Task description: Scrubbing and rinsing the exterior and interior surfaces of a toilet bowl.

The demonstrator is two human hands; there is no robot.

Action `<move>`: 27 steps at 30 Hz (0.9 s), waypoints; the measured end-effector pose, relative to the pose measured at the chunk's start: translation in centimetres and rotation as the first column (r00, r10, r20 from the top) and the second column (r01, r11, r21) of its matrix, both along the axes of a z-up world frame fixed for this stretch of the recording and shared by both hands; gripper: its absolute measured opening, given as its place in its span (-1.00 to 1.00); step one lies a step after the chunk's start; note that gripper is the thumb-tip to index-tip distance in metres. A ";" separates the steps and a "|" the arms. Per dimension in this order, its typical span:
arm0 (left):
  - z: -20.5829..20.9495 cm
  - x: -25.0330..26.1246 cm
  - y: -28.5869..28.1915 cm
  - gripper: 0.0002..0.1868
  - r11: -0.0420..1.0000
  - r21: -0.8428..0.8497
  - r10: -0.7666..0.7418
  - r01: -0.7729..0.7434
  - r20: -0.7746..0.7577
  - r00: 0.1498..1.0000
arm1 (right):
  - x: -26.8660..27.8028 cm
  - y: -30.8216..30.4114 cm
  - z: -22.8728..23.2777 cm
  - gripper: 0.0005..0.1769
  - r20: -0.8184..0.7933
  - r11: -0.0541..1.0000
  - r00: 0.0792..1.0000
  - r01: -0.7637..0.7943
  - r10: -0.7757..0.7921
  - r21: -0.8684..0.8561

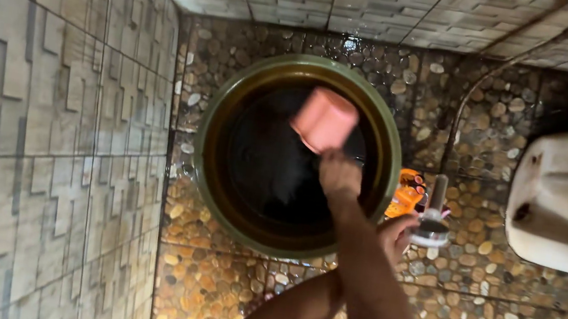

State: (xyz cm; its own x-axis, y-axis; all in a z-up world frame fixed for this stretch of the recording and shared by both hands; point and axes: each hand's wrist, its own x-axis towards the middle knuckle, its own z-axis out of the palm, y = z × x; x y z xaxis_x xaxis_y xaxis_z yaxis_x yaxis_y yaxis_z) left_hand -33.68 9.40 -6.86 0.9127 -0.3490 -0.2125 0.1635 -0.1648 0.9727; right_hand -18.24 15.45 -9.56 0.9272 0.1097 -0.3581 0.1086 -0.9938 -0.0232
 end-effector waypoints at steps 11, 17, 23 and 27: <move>-9.2 -4.8 3.8 -0.65 0.834 -0.551 0.087 -0.019 0.097 0.991 | -7.5 3.1 -3.6 -0.68 -0.795 0.081 0.503 0.857 -0.340 0.508; -3.6 -2.2 2.6 -0.57 0.916 -0.390 0.060 0.095 0.367 0.928 | -5.1 -1.5 6.8 -0.62 -0.776 -0.398 0.625 0.694 -0.080 0.600; 4.6 5.6 -1.7 -0.59 0.843 -0.537 0.057 -0.022 0.049 0.997 | -0.7 -9.3 24.0 -0.52 -0.538 -0.492 0.832 0.415 -0.136 0.766; 4.9 16.0 -9.2 -0.60 0.772 -0.634 -0.038 -0.056 -0.133 0.990 | 2.8 -17.8 33.6 -0.55 -0.263 -0.428 0.904 0.102 -0.338 0.898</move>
State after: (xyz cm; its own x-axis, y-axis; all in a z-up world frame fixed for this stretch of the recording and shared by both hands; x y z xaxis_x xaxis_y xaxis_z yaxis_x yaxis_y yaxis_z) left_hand -17.65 0.16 -1.93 0.8965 -0.4387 -0.0622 0.2942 0.4843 0.8240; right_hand -15.48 -2.39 24.01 0.9980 -0.0602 -0.0196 0.0067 0.4081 -0.9129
